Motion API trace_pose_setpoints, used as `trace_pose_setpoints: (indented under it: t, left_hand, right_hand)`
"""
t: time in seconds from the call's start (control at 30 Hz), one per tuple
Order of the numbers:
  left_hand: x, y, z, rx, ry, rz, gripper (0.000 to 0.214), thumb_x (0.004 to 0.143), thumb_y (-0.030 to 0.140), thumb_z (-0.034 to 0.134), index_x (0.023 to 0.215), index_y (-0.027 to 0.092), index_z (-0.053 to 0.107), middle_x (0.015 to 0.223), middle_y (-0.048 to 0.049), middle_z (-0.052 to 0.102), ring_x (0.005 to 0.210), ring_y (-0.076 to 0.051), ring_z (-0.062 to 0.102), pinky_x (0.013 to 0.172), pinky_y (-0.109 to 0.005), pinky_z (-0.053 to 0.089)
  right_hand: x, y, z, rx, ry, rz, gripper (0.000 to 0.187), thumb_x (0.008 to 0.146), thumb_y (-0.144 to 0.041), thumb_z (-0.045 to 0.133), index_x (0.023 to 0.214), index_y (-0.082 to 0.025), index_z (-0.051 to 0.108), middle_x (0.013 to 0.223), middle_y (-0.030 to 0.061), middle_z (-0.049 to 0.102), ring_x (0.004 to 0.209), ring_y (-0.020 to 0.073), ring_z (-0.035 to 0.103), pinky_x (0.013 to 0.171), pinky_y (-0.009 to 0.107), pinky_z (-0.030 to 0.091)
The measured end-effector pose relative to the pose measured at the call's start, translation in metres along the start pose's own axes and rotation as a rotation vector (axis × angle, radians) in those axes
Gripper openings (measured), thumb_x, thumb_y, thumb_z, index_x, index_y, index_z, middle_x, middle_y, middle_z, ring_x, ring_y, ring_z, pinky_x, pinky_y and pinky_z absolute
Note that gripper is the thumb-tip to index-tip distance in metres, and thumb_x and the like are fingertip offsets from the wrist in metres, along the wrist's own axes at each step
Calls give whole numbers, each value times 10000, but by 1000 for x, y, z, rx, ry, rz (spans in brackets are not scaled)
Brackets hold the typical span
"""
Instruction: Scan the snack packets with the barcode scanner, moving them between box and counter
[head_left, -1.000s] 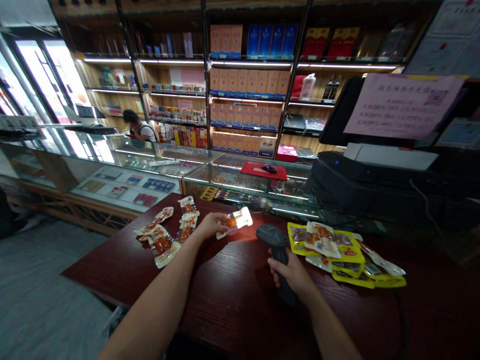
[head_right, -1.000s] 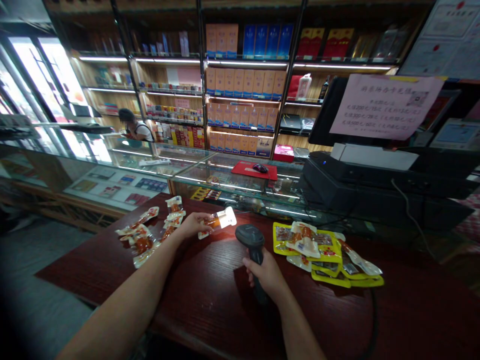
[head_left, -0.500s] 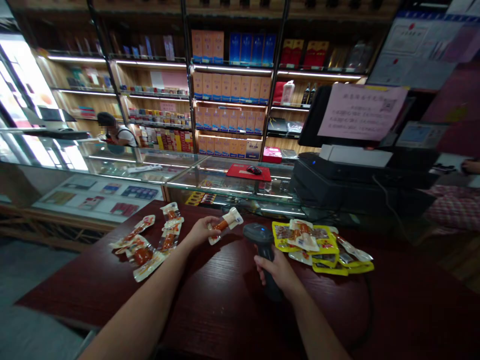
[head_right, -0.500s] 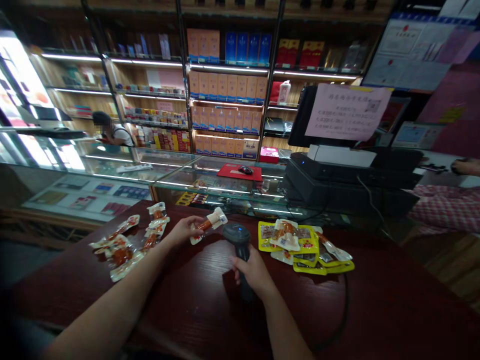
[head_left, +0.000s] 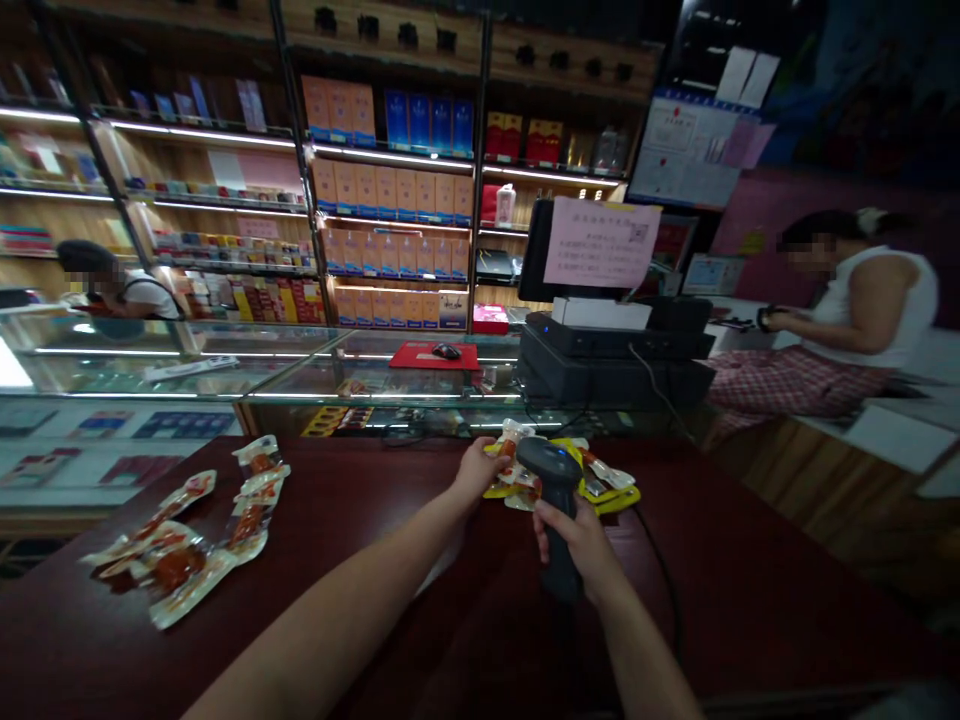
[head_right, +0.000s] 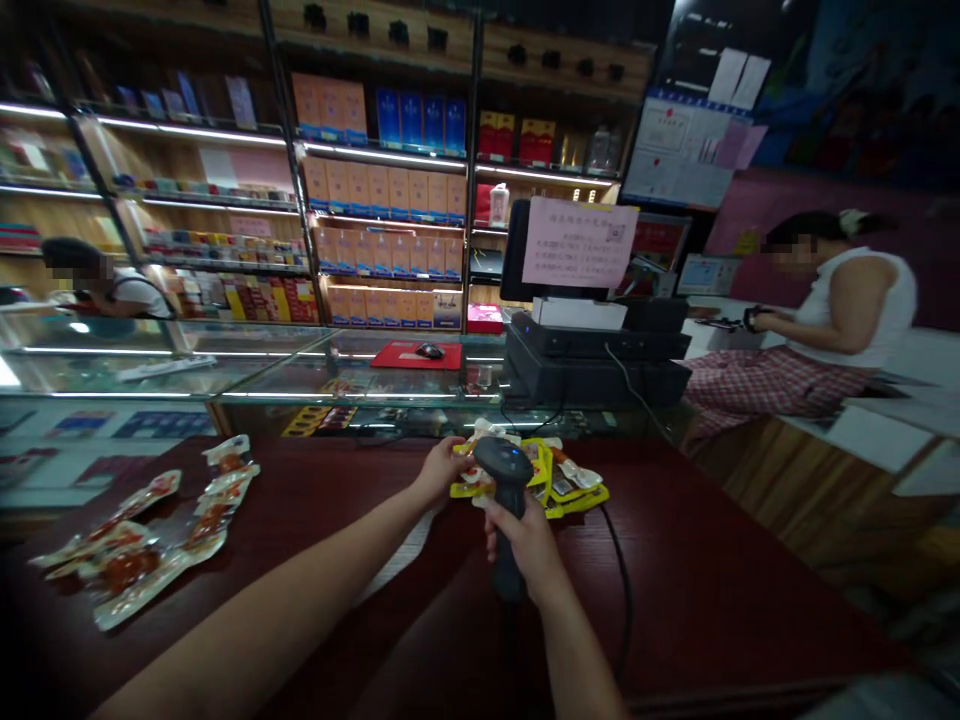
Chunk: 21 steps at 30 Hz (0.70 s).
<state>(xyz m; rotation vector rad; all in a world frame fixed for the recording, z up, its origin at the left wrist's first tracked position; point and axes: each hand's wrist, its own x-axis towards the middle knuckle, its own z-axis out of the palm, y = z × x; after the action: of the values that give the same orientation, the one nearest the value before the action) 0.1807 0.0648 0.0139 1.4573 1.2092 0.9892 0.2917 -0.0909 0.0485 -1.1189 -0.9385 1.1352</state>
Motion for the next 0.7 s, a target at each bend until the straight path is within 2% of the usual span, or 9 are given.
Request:
trace_pose_setpoints:
  t: [0.1, 0.17, 0.27, 0.37, 0.47, 0.57, 0.63, 0.7]
  left_hand:
    - [7, 16, 42, 219, 48, 58, 445, 697, 238, 669, 1111, 107, 574, 983, -141, 672, 870, -210, 635, 727, -279, 467]
    - [7, 25, 61, 379, 50, 94, 394, 719, 272, 642, 1079, 117, 606, 987, -147, 669, 920, -228, 620, 767, -292, 445]
    - [1, 31, 77, 624, 18, 181, 323, 749, 349, 591, 985, 142, 668, 992, -152, 652, 957, -252, 593, 804, -321, 422]
    - [-7, 31, 81, 769, 65, 274, 359, 778, 424, 535, 947, 159, 707, 1048, -168, 606, 1017, -273, 543, 865, -356, 395]
    - [-11, 29, 76, 779, 85, 309, 369, 793, 439, 517, 954, 176, 719, 1038, -159, 581, 1037, -269, 516, 902, -356, 382]
    - [-12, 26, 60, 713, 113, 358, 381, 814, 432, 500, 984, 162, 708, 1051, -151, 557, 1033, -245, 523, 931, -330, 378]
    - [-12, 22, 38, 672, 159, 382, 396, 811, 433, 511, 1014, 144, 689, 1124, -156, 522, 1082, -244, 508, 966, -321, 362]
    - [-12, 17, 4, 673, 219, 384, 402, 782, 436, 555, 1029, 142, 675, 1212, -159, 477, 1158, -260, 466, 994, -326, 345]
  right_hand:
    - [-7, -9, -19, 23, 37, -27, 456, 626, -423, 744, 931, -169, 520, 502, -67, 564, 363, 84, 482, 335, 190, 426]
    - [-11, -13, -31, 38, 59, -42, 457, 633, -403, 745, 951, -168, 515, 506, -69, 566, 366, 82, 481, 340, 189, 428]
    - [-15, -16, -43, 57, 85, -62, 453, 647, -389, 741, 967, -167, 511, 511, -69, 568, 366, 77, 475, 348, 187, 426]
    - [-17, -17, -49, 65, 103, -72, 455, 643, -396, 743, 964, -165, 519, 508, -69, 565, 363, 76, 469, 345, 185, 417]
    - [-17, -17, -48, 67, 101, -62, 467, 619, -421, 755, 942, -171, 528, 504, -68, 565, 360, 83, 476, 340, 189, 411]
    - [-15, -13, -39, 60, 74, -38, 497, 595, -449, 763, 938, -172, 534, 501, -68, 564, 357, 90, 480, 342, 200, 419]
    - [-14, -10, -31, 43, 56, -22, 489, 590, -452, 765, 924, -174, 540, 505, -67, 564, 358, 91, 479, 341, 203, 419]
    - [-11, -5, -21, 21, 32, -1, 439, 591, -448, 765, 863, -184, 545, 510, -63, 562, 366, 94, 484, 344, 205, 416]
